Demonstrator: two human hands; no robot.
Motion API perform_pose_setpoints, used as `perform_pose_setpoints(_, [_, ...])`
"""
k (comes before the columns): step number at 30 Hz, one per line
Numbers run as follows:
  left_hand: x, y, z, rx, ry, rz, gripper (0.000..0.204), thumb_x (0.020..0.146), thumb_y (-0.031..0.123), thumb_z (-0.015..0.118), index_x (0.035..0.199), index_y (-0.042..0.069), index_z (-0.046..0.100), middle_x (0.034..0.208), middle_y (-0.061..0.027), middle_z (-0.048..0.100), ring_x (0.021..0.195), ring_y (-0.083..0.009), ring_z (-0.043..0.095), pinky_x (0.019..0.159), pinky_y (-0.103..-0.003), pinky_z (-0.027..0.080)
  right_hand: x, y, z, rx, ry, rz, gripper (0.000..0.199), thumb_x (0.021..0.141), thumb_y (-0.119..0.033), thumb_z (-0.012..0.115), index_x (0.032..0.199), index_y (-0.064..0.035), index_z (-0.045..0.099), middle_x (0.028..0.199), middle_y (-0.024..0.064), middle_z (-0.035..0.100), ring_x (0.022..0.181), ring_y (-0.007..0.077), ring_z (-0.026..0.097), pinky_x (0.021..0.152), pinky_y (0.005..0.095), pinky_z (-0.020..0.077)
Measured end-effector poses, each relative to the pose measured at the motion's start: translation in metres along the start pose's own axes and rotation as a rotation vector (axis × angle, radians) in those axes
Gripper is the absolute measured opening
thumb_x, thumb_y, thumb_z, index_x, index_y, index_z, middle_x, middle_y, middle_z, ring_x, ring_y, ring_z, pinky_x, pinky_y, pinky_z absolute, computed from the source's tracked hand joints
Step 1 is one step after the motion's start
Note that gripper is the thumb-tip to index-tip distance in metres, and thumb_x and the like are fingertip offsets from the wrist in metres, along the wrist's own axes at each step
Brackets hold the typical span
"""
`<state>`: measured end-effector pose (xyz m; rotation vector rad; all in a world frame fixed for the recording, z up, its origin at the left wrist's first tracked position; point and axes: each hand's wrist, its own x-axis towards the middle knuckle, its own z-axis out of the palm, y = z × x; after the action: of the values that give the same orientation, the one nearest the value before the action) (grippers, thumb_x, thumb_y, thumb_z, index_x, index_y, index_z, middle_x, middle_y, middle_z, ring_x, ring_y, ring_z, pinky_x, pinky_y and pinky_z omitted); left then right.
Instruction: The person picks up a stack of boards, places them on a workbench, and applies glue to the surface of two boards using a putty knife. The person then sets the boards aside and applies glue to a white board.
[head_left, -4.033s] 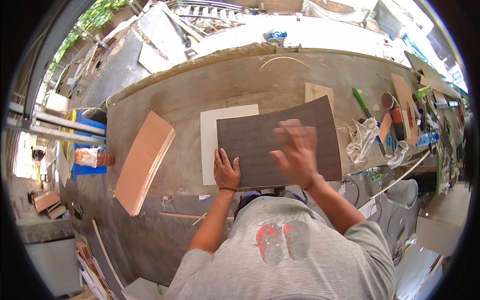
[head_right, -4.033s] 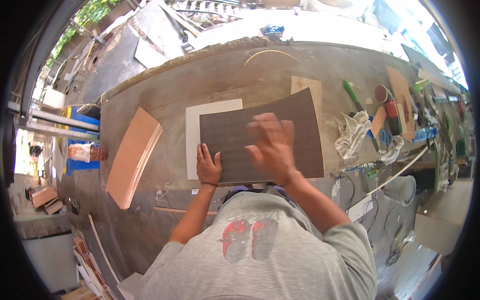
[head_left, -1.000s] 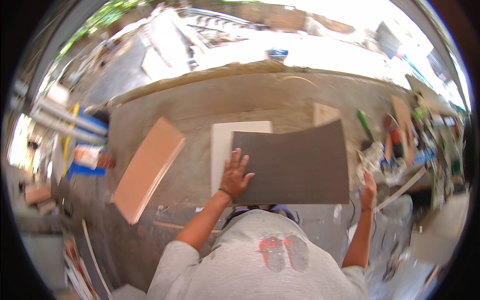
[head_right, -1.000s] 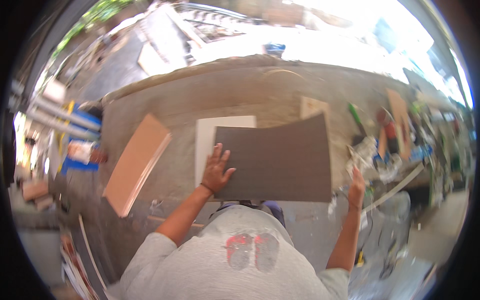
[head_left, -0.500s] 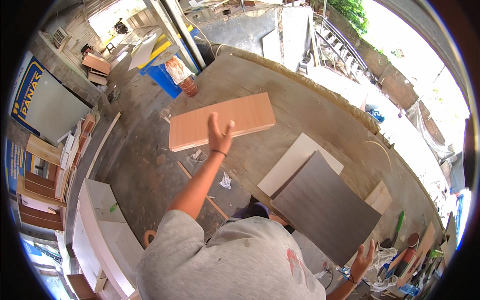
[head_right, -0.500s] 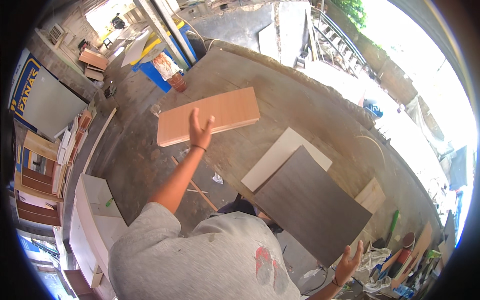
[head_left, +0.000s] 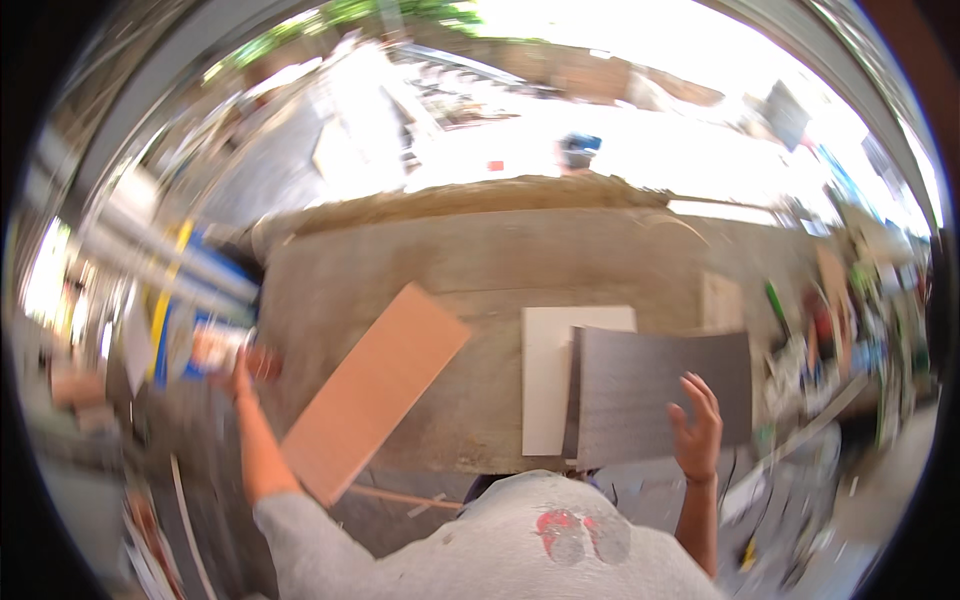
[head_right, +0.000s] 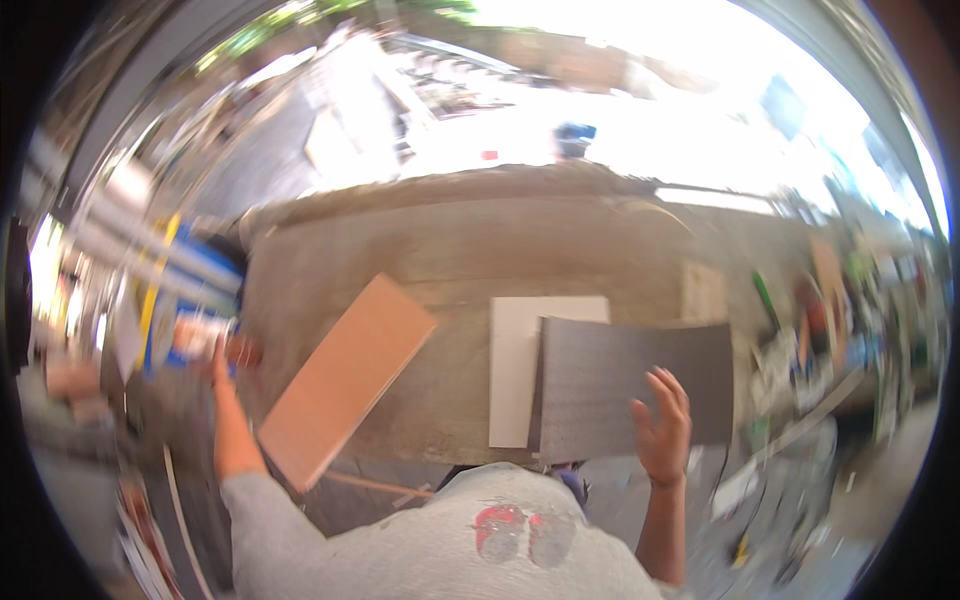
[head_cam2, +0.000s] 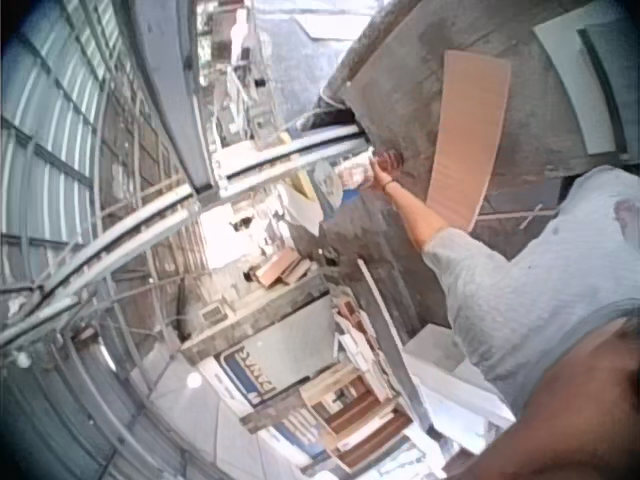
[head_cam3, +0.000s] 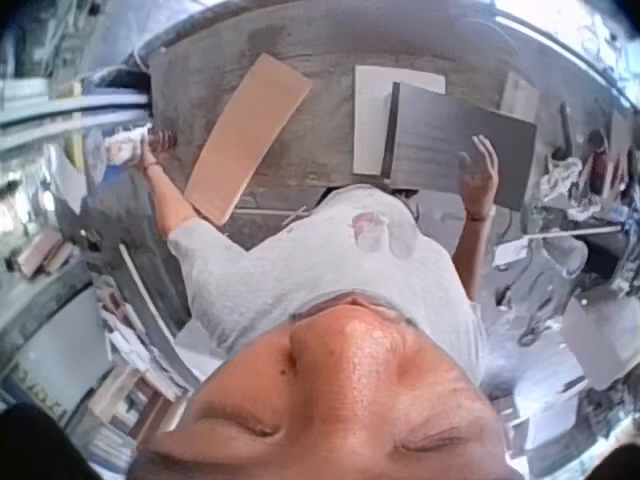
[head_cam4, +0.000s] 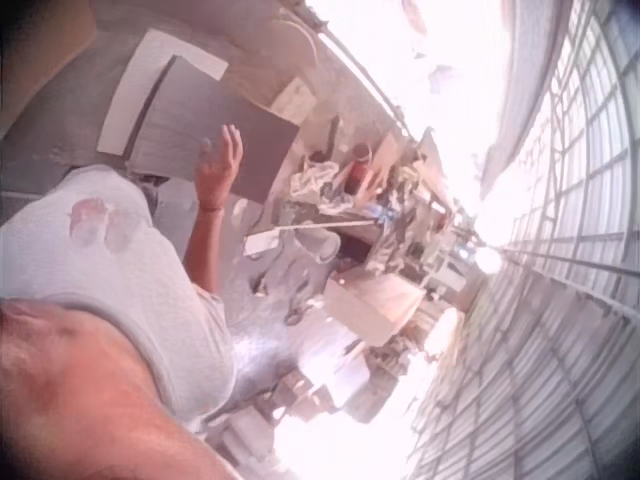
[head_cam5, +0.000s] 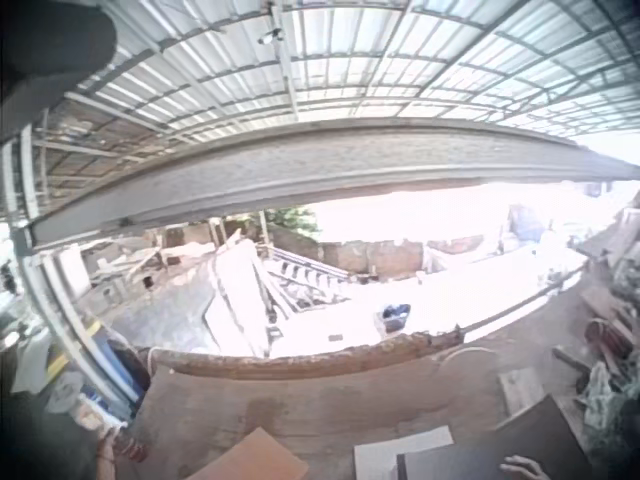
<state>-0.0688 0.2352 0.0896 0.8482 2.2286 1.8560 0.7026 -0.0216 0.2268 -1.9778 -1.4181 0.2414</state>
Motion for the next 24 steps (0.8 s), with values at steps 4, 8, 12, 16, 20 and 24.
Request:
perform_pose_setpoints(4, [0.032,0.014,-0.009,0.322,-0.085,0.026,0.087,0.057,0.057,0.084,0.105,-0.010,0.059,0.110,-0.0225,0.064,0.097,-0.0320,0.064,0.080,-0.041,0.054,-0.006,0.004,-0.002,-0.021,-0.022,-0.065,0.036,0.081,-0.011,0.069,0.114,-0.0007,0.062,0.121,0.0178,0.060,0.120,0.0348,0.052,0.101,0.0408,0.0411])
perform_pose_setpoints(8, [0.043,0.011,0.004,0.736,0.308,0.064,0.099,0.046,0.072,0.078,0.099,-0.010,0.064,0.099,-0.0233,0.067,0.096,-0.0396,0.063,0.086,-0.050,0.050,-0.021,0.010,-0.009,0.021,0.058,-0.004,0.034,0.081,-0.012,0.069,0.111,-0.0002,0.063,0.117,0.0176,0.062,0.118,0.0344,0.053,0.100,0.0408,0.0421])
perform_pose_setpoints(12, [0.033,0.029,0.012,0.637,0.087,0.259,0.092,0.056,0.064,0.079,0.106,-0.010,0.060,0.111,-0.0249,0.062,0.098,-0.0410,0.061,0.087,-0.047,0.048,-0.038,0.016,-0.009,0.068,0.098,0.014,0.033,0.080,-0.013,0.069,0.110,0.0000,0.063,0.114,0.0171,0.063,0.116,0.0333,0.054,0.098,0.0396,0.0433])
perform_pose_setpoints(16, [-0.037,0.118,0.013,0.385,-0.005,0.464,0.090,0.064,0.055,0.080,0.119,-0.011,0.052,0.117,-0.0257,0.059,0.106,-0.0391,0.059,0.090,-0.044,0.047,-0.047,0.023,-0.013,0.084,0.089,-0.026,0.031,0.081,-0.013,0.069,0.109,-0.0010,0.064,0.113,0.0164,0.064,0.114,0.0323,0.056,0.096,0.0386,0.0447])
perform_pose_setpoints(20, [-0.068,0.190,0.016,-0.042,-0.103,0.671,0.077,0.074,0.038,0.078,0.127,-0.009,0.047,0.127,-0.0226,0.055,0.113,-0.0329,0.056,0.097,-0.042,0.044,-0.041,0.019,-0.023,0.151,0.145,-0.016,0.031,0.081,-0.012,0.068,0.110,-0.0020,0.064,0.112,0.0161,0.064,0.110,0.0314,0.058,0.094,0.0378,0.0464])
perform_pose_setpoints(24, [-0.096,0.244,0.017,-0.115,-0.608,0.790,0.065,0.075,0.020,0.070,0.129,-0.006,0.045,0.125,-0.0176,0.055,0.113,-0.0274,0.054,0.099,-0.038,0.041,-0.027,0.002,-0.034,0.254,0.175,-0.134,0.034,0.081,-0.011,0.069,0.112,0.0002,0.062,0.115,0.0165,0.063,0.108,0.0312,0.060,0.091,0.0360,0.0474])
